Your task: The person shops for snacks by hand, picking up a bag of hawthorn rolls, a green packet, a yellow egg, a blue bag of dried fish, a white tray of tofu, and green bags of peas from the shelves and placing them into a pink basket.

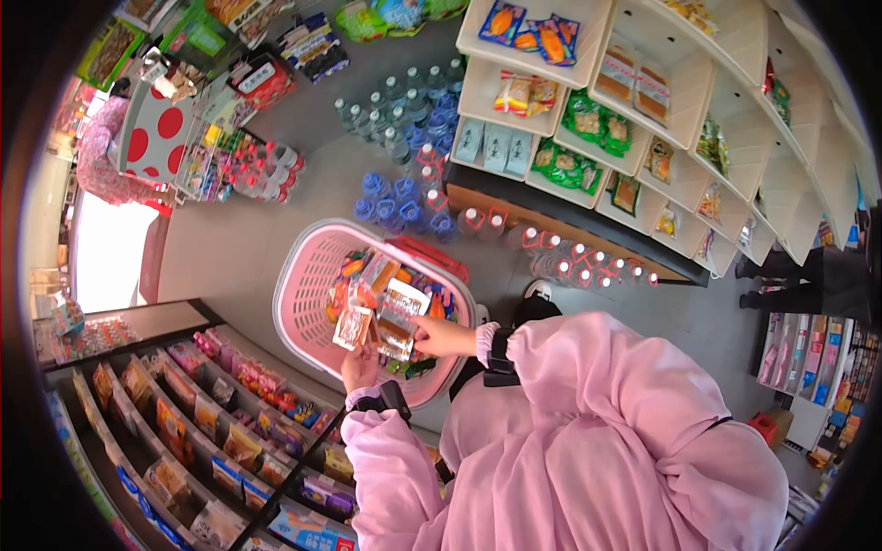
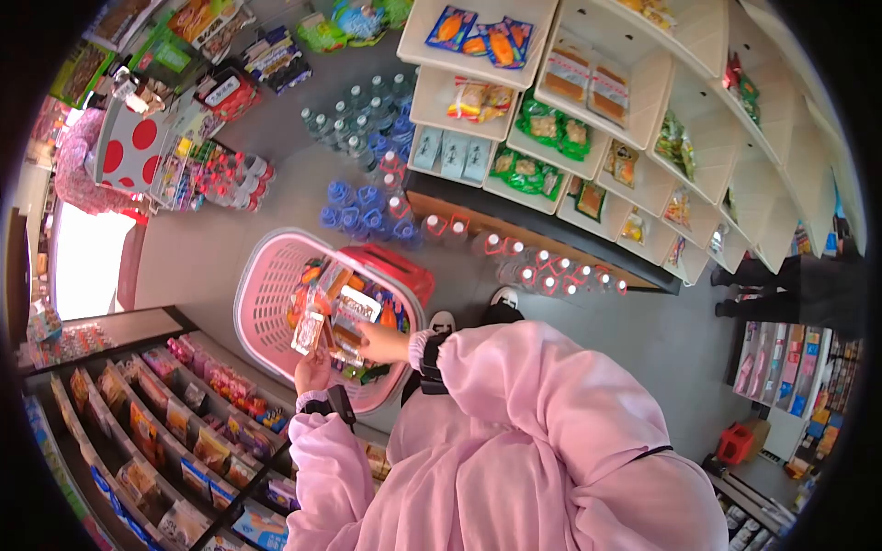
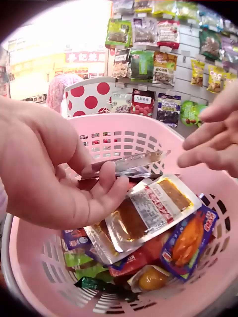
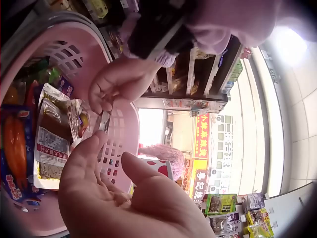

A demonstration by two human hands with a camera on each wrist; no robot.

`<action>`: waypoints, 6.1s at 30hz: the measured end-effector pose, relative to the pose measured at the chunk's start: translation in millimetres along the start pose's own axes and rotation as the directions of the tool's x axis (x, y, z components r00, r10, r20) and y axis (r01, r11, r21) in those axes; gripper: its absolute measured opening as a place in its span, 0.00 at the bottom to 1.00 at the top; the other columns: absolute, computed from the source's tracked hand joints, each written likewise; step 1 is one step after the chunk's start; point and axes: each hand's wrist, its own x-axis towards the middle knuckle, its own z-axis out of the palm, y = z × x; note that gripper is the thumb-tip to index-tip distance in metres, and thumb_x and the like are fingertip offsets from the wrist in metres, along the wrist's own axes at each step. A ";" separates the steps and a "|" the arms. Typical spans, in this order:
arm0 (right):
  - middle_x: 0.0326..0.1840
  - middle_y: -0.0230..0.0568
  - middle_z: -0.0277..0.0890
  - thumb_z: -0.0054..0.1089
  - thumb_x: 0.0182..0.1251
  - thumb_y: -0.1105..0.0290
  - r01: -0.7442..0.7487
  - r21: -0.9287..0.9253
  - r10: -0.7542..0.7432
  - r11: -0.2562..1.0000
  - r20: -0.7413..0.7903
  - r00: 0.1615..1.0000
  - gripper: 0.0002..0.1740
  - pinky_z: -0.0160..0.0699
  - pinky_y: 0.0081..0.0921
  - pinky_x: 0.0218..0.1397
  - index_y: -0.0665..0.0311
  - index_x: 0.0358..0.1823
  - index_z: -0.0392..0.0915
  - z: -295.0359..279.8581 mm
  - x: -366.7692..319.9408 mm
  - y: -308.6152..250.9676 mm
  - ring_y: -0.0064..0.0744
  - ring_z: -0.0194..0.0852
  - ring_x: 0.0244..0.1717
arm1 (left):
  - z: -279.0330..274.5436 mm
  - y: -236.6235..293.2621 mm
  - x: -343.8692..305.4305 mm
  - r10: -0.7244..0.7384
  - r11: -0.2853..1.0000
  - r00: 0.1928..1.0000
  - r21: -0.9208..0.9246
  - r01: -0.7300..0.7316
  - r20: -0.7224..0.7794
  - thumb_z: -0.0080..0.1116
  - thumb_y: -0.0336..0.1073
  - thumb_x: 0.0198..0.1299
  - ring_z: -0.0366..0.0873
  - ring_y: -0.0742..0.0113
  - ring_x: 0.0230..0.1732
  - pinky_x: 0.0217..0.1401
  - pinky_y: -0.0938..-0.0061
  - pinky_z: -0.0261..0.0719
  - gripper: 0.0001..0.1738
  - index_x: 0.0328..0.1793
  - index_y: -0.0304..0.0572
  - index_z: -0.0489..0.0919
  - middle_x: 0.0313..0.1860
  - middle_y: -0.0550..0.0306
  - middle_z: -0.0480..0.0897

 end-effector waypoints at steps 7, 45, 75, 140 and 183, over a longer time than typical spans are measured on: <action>0.30 0.38 0.71 0.49 0.53 0.73 0.124 0.025 -0.114 0.992 -0.247 0.962 0.21 0.69 0.21 0.30 0.72 0.49 0.61 -87.9 -71.4 -6.7 0.24 0.70 0.28 | 34.8 -6.2 -2.3 0.125 0.984 0.981 0.145 -0.104 -0.147 0.49 0.30 0.53 0.69 0.62 0.42 0.46 0.68 0.71 0.15 0.48 0.33 0.66 0.41 0.54 0.70; 0.25 0.37 0.69 0.55 0.54 0.72 0.359 0.346 0.003 0.867 -0.723 0.691 0.08 0.74 0.21 0.30 0.69 0.31 0.70 -464.2 -211.7 -83.7 0.27 0.72 0.28 | 546.2 -267.5 -95.8 -0.235 0.421 0.587 0.626 -0.657 0.774 0.43 0.26 0.53 0.73 0.66 0.42 0.44 0.78 0.73 0.24 0.58 0.29 0.58 0.46 0.47 0.71; 0.35 0.33 0.70 0.52 0.57 0.73 0.310 0.372 -0.173 0.875 -0.358 0.918 0.13 0.70 0.15 0.35 0.64 0.43 0.63 -227.4 -232.5 -48.3 0.19 0.70 0.34 | 331.0 -186.7 -144.8 -0.336 0.924 0.596 0.377 0.060 0.729 0.46 0.28 0.57 0.69 0.58 0.53 0.57 0.65 0.67 0.19 0.54 0.29 0.63 0.51 0.47 0.70; 0.45 0.41 0.67 0.44 0.56 0.83 0.609 0.032 -0.331 0.792 -0.816 0.474 0.21 0.68 0.21 0.47 0.69 0.53 0.60 -362.7 -328.1 -20.2 0.26 0.69 0.43 | 604.4 -328.3 -72.3 -0.336 0.020 0.622 0.665 -0.747 0.708 0.44 0.23 0.47 0.75 0.64 0.36 0.30 0.74 0.78 0.23 0.54 0.30 0.66 0.41 0.47 0.74; 0.36 0.34 0.70 0.51 0.59 0.68 0.359 0.495 -0.123 0.791 -0.446 0.886 0.15 0.70 0.18 0.38 0.66 0.46 0.65 -252.1 -215.6 -52.0 0.20 0.69 0.35 | 365.1 -174.1 -114.1 -0.201 0.816 0.750 0.531 -0.228 0.631 0.47 0.26 0.56 0.75 0.71 0.35 0.38 0.77 0.75 0.05 0.39 0.34 0.69 0.33 0.56 0.76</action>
